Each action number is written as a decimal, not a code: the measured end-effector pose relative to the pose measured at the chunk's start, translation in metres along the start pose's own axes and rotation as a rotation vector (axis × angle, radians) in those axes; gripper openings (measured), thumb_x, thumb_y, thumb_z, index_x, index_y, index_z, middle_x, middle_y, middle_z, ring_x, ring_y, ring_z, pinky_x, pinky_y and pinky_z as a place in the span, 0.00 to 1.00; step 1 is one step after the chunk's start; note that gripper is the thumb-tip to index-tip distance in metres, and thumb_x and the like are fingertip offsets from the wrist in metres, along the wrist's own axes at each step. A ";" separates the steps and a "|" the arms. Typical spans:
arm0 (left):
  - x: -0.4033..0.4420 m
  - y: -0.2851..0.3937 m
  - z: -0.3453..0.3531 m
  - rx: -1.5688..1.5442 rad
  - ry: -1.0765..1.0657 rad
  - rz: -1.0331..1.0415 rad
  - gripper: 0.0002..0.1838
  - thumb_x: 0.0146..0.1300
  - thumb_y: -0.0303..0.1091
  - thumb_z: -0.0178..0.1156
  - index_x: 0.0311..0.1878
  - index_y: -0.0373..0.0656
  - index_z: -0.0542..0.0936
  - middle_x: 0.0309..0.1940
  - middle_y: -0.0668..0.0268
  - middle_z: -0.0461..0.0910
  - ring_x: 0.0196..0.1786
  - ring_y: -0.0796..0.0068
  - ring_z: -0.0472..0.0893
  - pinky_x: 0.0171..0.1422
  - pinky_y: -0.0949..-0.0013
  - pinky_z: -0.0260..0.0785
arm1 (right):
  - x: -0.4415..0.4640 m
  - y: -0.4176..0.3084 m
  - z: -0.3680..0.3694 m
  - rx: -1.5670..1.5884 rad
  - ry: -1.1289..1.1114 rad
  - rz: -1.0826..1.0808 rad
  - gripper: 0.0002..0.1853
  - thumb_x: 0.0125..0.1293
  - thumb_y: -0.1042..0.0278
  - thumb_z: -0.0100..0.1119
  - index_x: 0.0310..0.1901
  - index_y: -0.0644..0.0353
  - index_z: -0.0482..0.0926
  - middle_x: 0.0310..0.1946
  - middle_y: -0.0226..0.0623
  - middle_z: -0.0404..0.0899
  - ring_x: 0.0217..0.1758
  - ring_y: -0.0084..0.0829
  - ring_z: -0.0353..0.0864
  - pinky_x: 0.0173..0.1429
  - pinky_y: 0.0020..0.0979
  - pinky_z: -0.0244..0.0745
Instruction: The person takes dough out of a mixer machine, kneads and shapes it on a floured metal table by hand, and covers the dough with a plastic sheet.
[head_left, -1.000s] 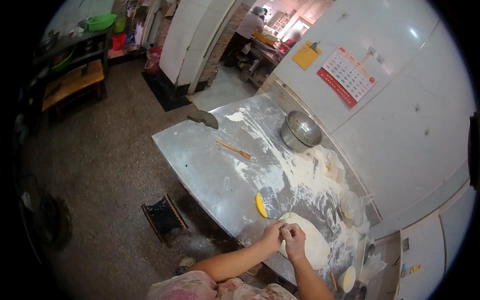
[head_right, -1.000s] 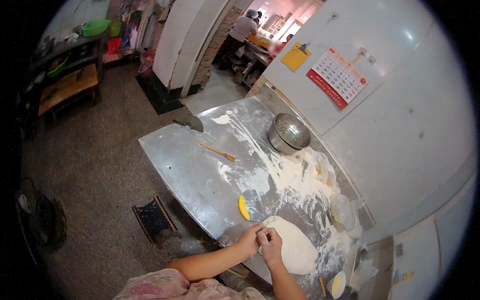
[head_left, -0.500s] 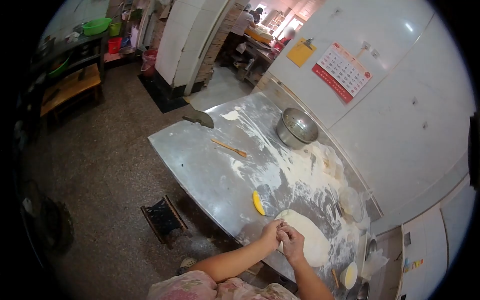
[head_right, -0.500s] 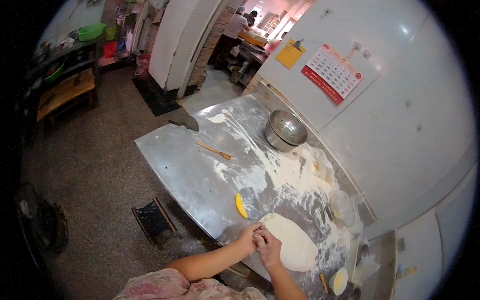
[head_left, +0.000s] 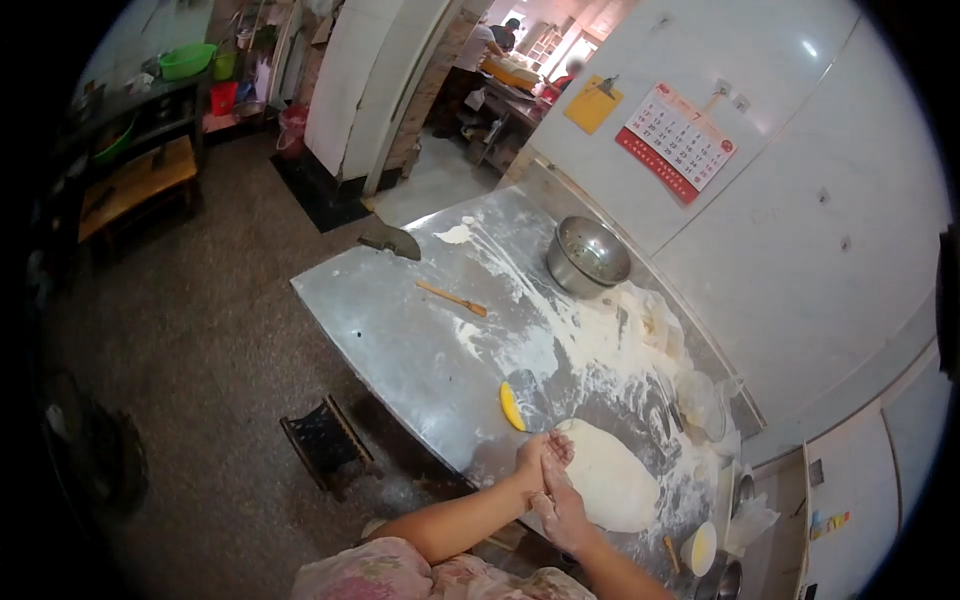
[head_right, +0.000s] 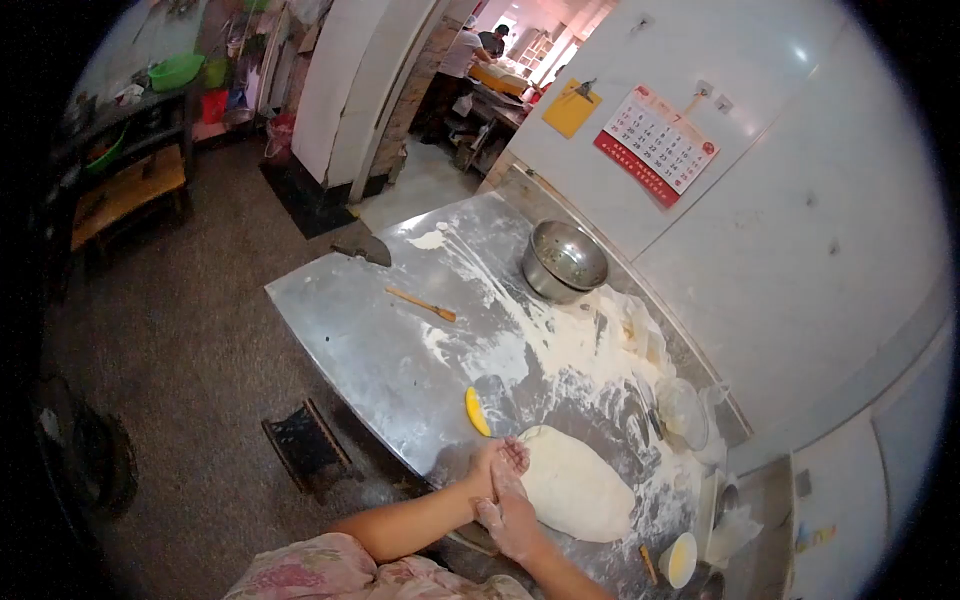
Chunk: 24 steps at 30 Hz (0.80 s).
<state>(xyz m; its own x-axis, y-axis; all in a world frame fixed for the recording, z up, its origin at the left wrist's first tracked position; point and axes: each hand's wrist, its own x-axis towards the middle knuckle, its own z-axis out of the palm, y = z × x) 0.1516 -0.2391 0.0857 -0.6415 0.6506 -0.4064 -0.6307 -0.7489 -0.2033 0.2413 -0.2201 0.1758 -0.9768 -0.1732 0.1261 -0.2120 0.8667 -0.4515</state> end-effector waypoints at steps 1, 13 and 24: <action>0.003 -0.003 -0.003 -0.016 -0.046 -0.040 0.09 0.65 0.34 0.44 0.35 0.41 0.72 0.27 0.63 0.75 0.32 0.68 0.77 0.42 0.65 0.75 | 0.002 0.000 0.002 -0.049 0.037 -0.042 0.29 0.66 0.63 0.44 0.64 0.73 0.57 0.63 0.58 0.61 0.66 0.48 0.62 0.68 0.36 0.58; -0.002 -0.026 0.003 0.242 -0.058 0.096 0.13 0.66 0.37 0.47 0.42 0.38 0.74 0.37 0.63 0.77 0.43 0.69 0.77 0.51 0.66 0.71 | 0.012 0.045 0.010 0.847 0.402 0.335 0.30 0.67 0.62 0.42 0.65 0.72 0.55 0.57 0.50 0.68 0.57 0.40 0.70 0.62 0.33 0.65; -0.016 -0.066 -0.014 1.750 -0.705 1.212 0.33 0.60 0.38 0.50 0.67 0.35 0.58 0.66 0.42 0.58 0.70 0.43 0.54 0.73 0.52 0.42 | 0.004 0.156 0.053 2.091 0.357 0.367 0.29 0.72 0.47 0.31 0.62 0.63 0.63 0.57 0.44 0.69 0.55 0.40 0.69 0.59 0.44 0.64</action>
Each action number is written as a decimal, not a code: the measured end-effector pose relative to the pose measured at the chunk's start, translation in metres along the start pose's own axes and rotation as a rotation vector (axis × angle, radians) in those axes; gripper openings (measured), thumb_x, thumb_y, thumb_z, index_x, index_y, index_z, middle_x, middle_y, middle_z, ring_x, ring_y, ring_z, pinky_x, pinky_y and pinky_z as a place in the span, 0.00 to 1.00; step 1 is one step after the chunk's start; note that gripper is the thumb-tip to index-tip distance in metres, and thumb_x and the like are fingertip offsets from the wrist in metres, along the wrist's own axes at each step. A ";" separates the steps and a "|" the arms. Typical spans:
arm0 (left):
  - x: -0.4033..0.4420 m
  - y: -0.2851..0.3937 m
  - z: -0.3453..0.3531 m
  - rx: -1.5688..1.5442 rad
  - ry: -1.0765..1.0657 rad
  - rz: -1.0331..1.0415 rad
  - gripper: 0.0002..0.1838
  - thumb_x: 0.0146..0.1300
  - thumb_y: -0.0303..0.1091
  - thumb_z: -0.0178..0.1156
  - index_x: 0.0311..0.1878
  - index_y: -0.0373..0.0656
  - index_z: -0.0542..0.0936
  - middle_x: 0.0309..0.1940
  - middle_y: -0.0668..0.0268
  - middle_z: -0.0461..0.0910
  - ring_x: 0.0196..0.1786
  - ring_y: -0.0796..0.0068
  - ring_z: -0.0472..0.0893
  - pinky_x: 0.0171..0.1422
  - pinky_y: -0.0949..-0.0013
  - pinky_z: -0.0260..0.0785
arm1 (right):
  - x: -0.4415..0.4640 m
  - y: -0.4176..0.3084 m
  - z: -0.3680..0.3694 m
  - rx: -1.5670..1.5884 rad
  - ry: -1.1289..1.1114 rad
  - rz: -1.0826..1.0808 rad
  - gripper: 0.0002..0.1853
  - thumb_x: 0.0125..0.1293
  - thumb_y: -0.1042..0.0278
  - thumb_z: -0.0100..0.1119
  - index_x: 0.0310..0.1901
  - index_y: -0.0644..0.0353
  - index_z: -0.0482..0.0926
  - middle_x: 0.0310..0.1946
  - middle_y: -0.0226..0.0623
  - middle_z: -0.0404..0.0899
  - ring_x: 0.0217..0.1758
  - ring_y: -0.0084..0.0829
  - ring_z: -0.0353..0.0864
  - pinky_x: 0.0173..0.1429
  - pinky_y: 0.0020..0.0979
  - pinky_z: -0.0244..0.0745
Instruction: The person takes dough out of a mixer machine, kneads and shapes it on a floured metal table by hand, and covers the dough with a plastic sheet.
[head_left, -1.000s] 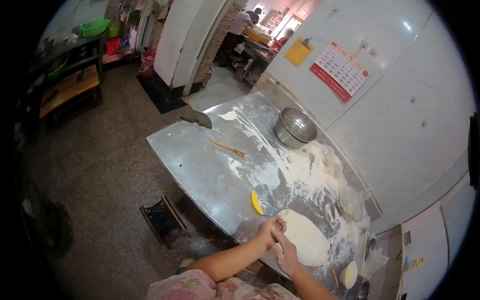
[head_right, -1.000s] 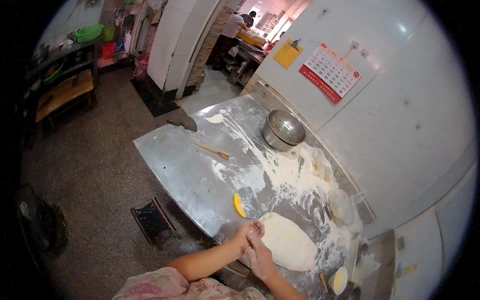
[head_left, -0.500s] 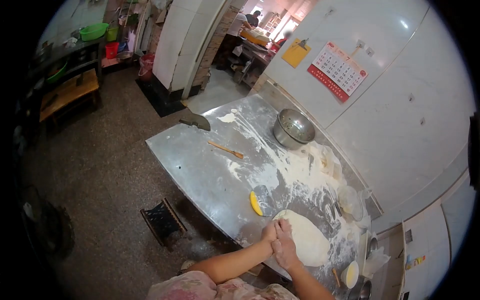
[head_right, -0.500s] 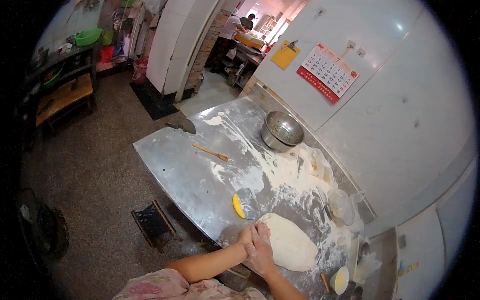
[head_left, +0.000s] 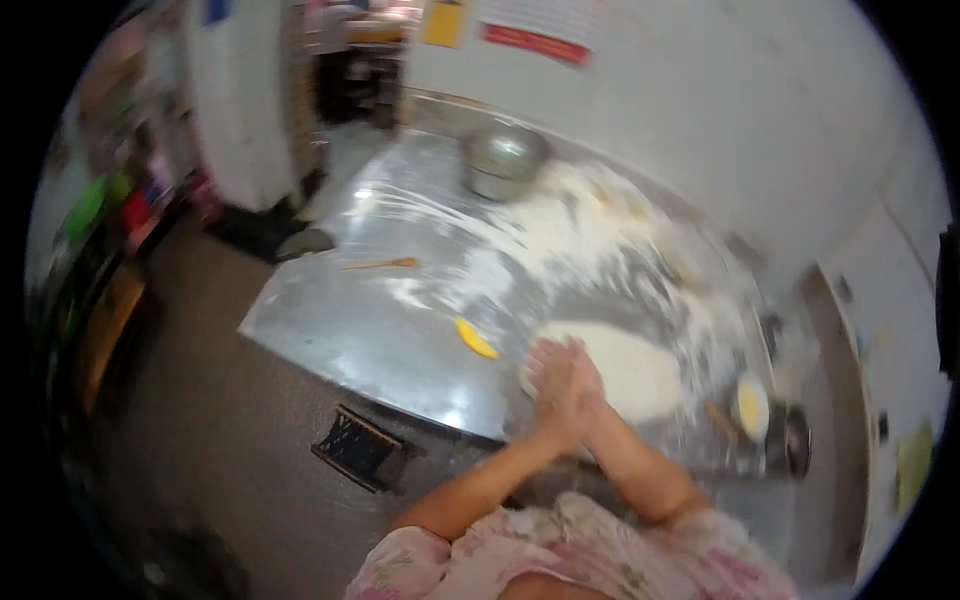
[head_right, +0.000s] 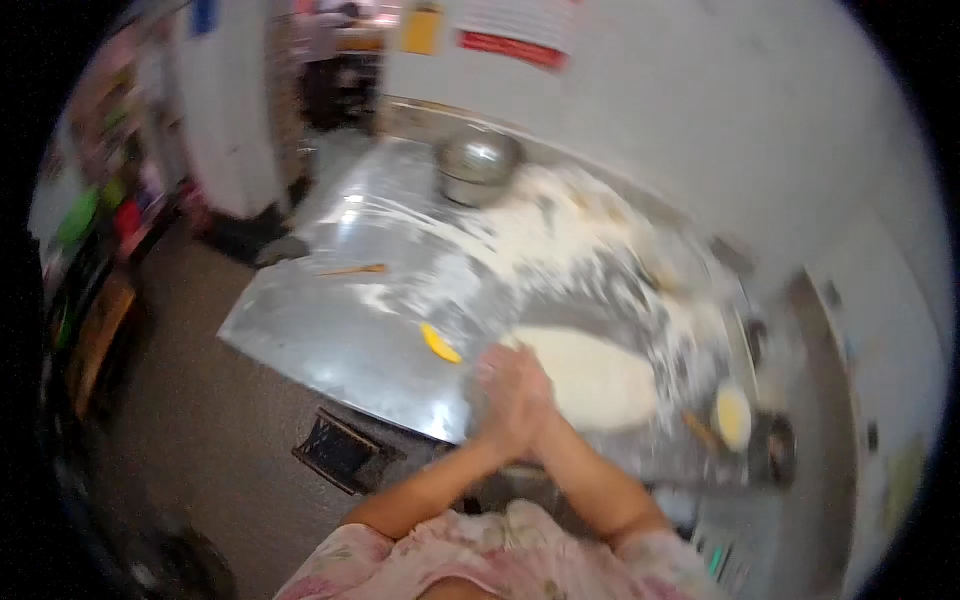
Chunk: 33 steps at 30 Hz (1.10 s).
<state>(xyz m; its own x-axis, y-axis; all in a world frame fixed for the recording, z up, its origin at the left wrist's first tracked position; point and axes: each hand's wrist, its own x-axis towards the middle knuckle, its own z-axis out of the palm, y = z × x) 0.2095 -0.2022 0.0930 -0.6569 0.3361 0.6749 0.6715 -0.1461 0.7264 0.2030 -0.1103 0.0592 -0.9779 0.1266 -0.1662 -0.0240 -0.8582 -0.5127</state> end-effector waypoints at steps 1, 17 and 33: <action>0.000 -0.001 0.003 -0.015 -0.039 0.025 0.34 0.59 0.39 0.50 0.68 0.36 0.58 0.67 0.42 0.56 0.70 0.42 0.53 0.73 0.50 0.41 | 0.002 0.010 -0.011 0.049 -0.112 -0.023 0.29 0.72 0.48 0.32 0.62 0.63 0.63 0.56 0.43 0.70 0.54 0.38 0.70 0.58 0.44 0.65; 0.018 0.029 0.104 0.270 -0.748 0.123 0.36 0.56 0.47 0.57 0.67 0.42 0.62 0.69 0.45 0.51 0.71 0.38 0.48 0.71 0.40 0.38 | -0.140 -0.074 -0.149 -0.879 0.078 -0.304 0.14 0.67 0.63 0.50 0.47 0.64 0.74 0.42 0.43 0.77 0.48 0.34 0.76 0.56 0.34 0.71; -0.012 -0.051 0.048 0.882 -0.915 -0.057 0.52 0.33 0.44 0.76 0.67 0.51 0.62 0.70 0.47 0.49 0.71 0.38 0.49 0.65 0.32 0.45 | -0.152 -0.264 -0.262 -0.880 1.084 -0.189 0.15 0.62 0.59 0.54 0.44 0.60 0.75 0.30 0.28 0.72 0.30 0.22 0.68 0.31 0.25 0.64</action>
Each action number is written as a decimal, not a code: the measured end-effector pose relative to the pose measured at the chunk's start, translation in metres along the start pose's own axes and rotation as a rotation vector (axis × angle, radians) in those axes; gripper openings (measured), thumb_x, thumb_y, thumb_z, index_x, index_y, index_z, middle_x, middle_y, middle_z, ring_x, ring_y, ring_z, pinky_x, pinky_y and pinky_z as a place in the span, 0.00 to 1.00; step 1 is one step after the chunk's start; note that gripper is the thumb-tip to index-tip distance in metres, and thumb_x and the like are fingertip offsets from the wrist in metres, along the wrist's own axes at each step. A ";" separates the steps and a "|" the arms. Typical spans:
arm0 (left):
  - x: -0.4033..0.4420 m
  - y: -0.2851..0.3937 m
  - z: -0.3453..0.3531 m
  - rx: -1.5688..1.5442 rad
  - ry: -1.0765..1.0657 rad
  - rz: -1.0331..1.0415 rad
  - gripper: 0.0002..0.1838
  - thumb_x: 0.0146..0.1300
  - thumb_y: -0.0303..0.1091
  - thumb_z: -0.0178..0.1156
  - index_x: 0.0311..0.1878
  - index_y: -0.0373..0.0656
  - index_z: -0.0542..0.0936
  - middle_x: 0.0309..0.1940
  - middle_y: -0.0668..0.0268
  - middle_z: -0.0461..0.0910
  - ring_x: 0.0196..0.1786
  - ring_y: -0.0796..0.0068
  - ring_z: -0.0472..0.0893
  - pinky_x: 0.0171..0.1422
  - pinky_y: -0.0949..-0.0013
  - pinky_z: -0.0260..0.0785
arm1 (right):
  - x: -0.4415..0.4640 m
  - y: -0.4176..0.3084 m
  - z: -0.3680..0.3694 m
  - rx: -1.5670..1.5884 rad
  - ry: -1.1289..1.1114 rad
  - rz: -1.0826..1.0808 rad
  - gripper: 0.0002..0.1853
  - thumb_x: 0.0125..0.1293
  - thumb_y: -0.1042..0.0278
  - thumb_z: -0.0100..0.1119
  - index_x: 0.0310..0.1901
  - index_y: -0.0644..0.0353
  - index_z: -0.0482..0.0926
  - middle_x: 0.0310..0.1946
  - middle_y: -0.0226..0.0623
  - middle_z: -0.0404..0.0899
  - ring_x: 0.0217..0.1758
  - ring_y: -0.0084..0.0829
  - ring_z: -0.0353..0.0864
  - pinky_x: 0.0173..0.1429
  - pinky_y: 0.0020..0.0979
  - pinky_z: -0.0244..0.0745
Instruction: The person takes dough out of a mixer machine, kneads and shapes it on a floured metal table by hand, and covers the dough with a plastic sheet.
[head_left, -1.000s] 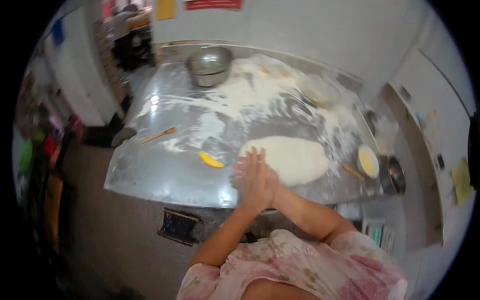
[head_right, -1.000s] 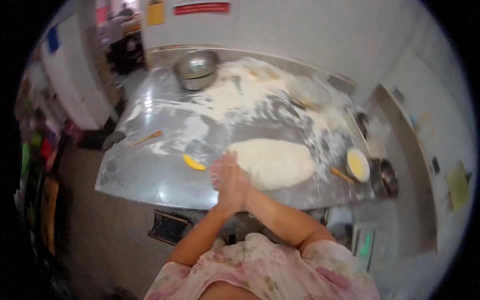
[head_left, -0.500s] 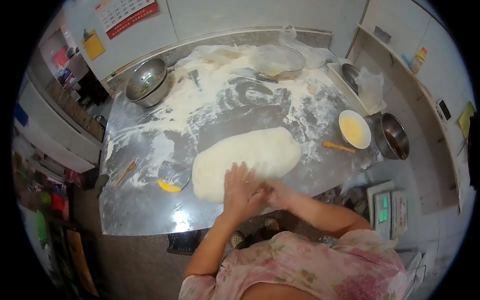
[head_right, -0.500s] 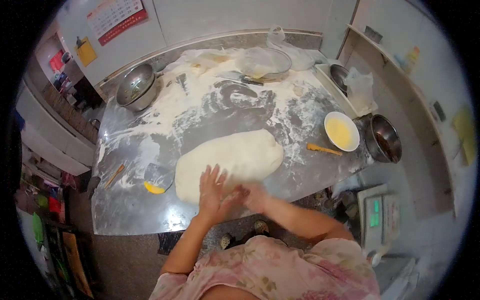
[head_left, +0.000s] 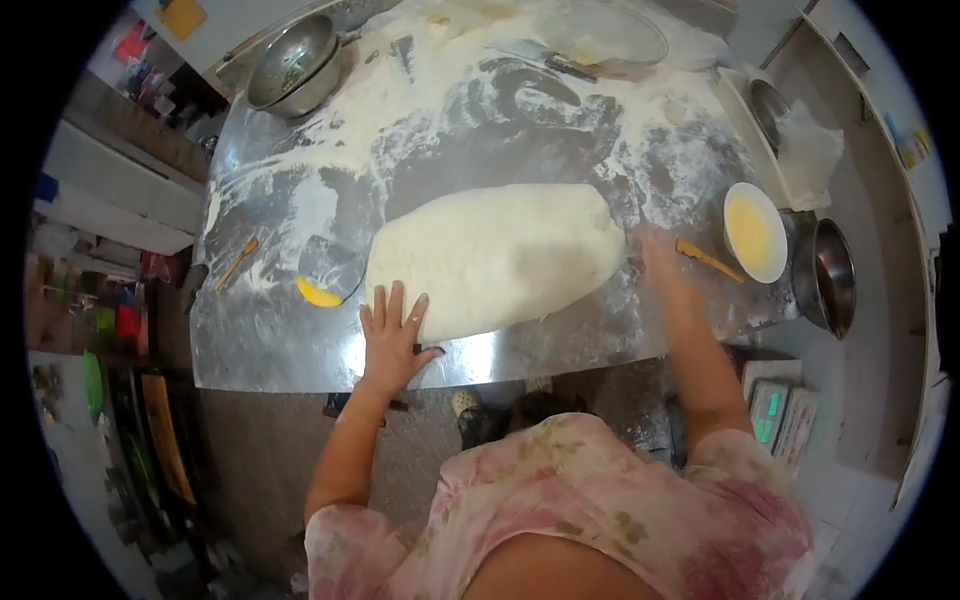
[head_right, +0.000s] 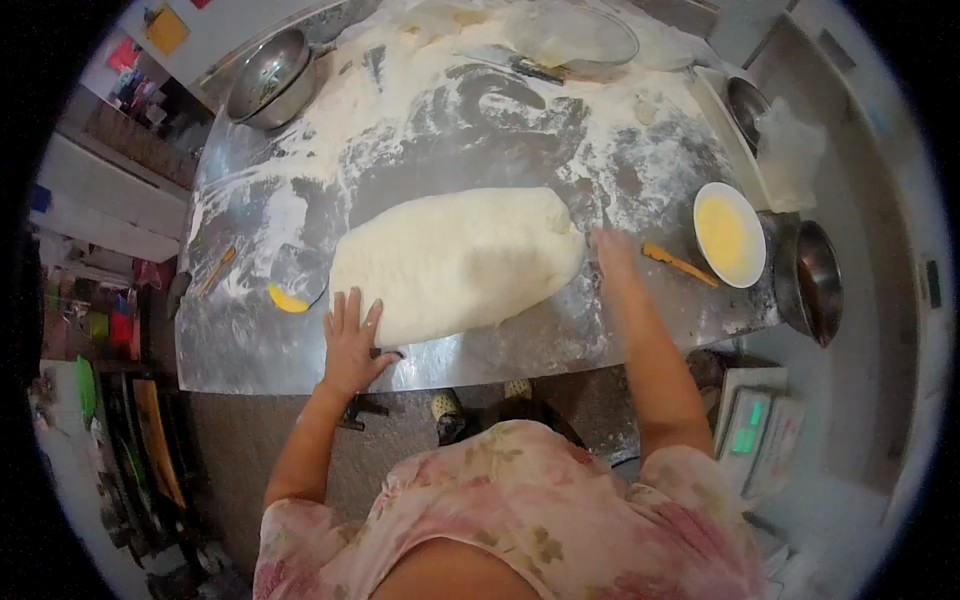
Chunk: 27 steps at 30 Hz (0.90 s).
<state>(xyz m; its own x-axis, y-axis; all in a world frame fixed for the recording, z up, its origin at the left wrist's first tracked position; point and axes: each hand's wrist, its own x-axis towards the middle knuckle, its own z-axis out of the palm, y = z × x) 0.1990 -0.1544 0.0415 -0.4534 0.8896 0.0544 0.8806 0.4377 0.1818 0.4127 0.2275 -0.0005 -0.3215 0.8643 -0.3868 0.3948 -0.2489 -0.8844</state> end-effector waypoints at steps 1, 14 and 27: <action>0.001 -0.005 0.002 0.030 0.009 0.015 0.52 0.32 0.45 0.76 0.66 0.53 0.62 0.70 0.47 0.48 0.70 0.38 0.49 0.64 0.34 0.48 | -0.025 -0.002 -0.004 0.029 -0.130 0.099 0.15 0.62 0.60 0.54 0.45 0.61 0.74 0.32 0.28 0.73 0.31 0.21 0.69 0.31 0.24 0.64; 0.029 0.045 0.009 -0.787 0.208 -0.289 0.28 0.40 0.31 0.72 0.48 0.39 0.75 0.45 0.59 0.72 0.48 0.67 0.75 0.51 0.67 0.71 | -0.002 -0.090 0.087 0.656 -0.491 -0.247 0.27 0.55 0.78 0.57 0.58 0.64 0.65 0.51 0.42 0.71 0.53 0.34 0.73 0.52 0.32 0.75; 0.145 0.033 -0.056 -0.717 0.566 -0.110 0.10 0.62 0.32 0.55 0.40 0.34 0.78 0.41 0.53 0.79 0.45 0.59 0.79 0.48 0.63 0.69 | -0.062 -0.133 0.059 -0.538 -0.468 -0.896 0.18 0.64 0.64 0.51 0.52 0.65 0.74 0.54 0.47 0.74 0.59 0.43 0.71 0.63 0.38 0.64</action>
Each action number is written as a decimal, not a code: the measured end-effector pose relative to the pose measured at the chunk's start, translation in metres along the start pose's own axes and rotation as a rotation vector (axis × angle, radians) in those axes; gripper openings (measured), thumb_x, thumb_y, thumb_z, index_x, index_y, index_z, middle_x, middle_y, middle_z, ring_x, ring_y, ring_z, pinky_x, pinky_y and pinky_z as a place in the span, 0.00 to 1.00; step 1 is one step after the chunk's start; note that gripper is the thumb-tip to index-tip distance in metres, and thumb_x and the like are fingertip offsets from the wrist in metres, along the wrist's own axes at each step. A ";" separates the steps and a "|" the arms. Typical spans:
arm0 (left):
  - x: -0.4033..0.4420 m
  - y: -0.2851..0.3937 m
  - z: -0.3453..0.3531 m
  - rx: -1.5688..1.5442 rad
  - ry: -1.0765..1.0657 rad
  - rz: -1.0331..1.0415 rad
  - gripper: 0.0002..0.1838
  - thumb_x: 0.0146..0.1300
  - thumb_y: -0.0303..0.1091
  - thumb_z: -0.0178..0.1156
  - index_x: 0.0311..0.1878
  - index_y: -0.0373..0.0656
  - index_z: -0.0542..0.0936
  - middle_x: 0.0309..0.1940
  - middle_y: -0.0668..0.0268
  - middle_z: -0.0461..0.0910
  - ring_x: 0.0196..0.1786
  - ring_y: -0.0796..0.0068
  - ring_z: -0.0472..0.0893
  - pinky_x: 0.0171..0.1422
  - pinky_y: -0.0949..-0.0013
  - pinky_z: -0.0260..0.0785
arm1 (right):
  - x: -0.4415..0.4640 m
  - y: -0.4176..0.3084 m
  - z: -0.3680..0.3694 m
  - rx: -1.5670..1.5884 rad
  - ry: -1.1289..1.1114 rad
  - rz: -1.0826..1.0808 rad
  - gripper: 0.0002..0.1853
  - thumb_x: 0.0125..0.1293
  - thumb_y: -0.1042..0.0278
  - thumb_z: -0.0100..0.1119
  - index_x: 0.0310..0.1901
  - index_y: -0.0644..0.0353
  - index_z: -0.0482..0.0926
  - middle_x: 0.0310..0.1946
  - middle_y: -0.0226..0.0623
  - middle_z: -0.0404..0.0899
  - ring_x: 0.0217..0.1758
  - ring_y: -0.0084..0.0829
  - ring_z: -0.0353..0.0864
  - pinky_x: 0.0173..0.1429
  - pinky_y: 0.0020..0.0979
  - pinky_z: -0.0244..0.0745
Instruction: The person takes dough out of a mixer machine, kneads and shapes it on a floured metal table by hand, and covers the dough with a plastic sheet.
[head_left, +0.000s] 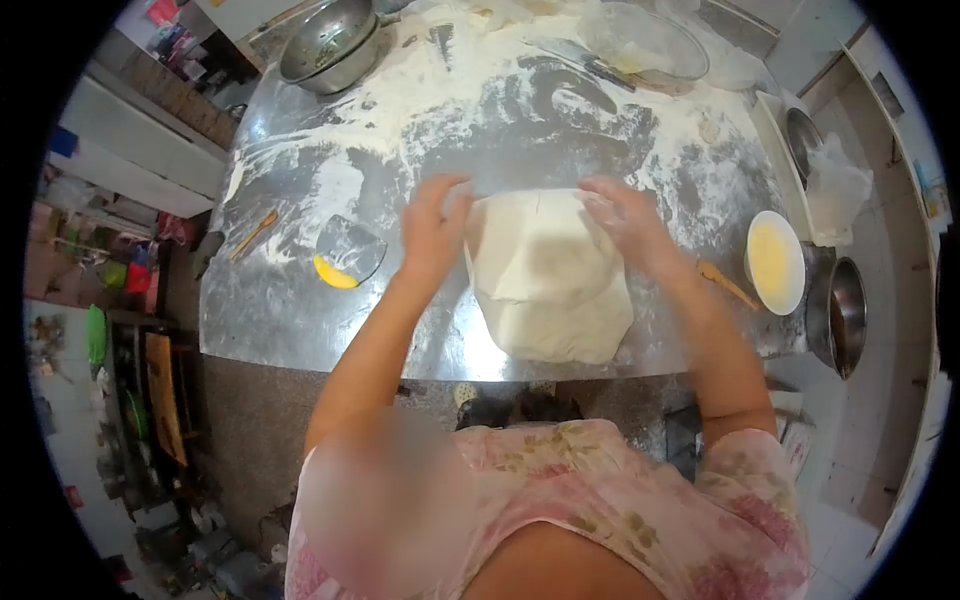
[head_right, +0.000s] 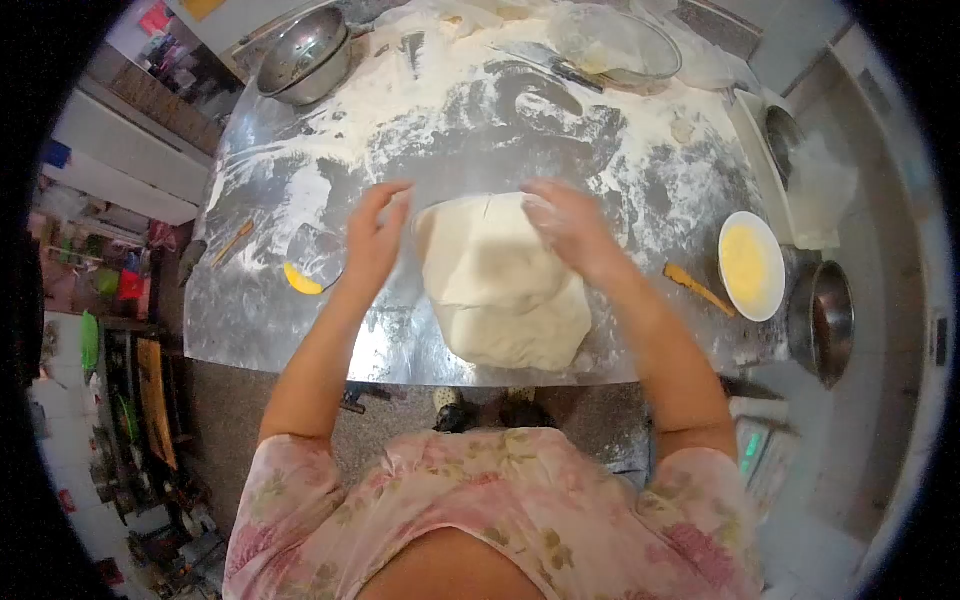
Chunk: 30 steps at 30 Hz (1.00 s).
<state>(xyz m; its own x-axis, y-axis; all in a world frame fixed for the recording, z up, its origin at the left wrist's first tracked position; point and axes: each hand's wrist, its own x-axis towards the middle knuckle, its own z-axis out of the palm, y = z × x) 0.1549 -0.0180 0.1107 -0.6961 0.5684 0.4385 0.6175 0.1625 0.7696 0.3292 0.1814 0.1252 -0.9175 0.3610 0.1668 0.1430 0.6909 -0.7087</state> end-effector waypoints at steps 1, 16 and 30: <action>0.003 -0.005 0.019 0.057 -0.025 0.063 0.11 0.61 0.31 0.55 0.42 0.35 0.78 0.43 0.52 0.78 0.48 0.56 0.77 0.52 0.61 0.68 | 0.008 -0.003 0.015 -0.057 0.104 -0.039 0.20 0.64 0.61 0.50 0.52 0.66 0.74 0.53 0.50 0.74 0.59 0.46 0.71 0.64 0.39 0.64; 0.074 -0.066 0.148 0.641 -0.091 0.267 0.24 0.56 0.40 0.51 0.56 0.42 0.73 0.58 0.55 0.70 0.64 0.50 0.65 0.67 0.40 0.47 | 0.125 0.111 0.089 -0.574 0.205 -0.006 0.26 0.63 0.57 0.47 0.60 0.63 0.68 0.55 0.48 0.73 0.61 0.40 0.69 0.69 0.49 0.48; -0.054 0.052 0.032 0.294 -0.525 0.221 0.16 0.52 0.37 0.58 0.44 0.43 0.79 0.37 0.56 0.78 0.43 0.56 0.77 0.48 0.54 0.68 | -0.066 0.020 0.035 -0.281 0.170 -0.255 0.10 0.60 0.65 0.50 0.23 0.58 0.74 0.20 0.39 0.73 0.25 0.41 0.73 0.35 0.46 0.65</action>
<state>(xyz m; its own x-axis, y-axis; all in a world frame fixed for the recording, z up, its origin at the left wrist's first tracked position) 0.2364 -0.0147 0.1126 -0.3148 0.9210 0.2294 0.8528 0.1682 0.4945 0.3794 0.1496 0.0766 -0.8656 0.2383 0.4403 0.0364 0.9071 -0.4193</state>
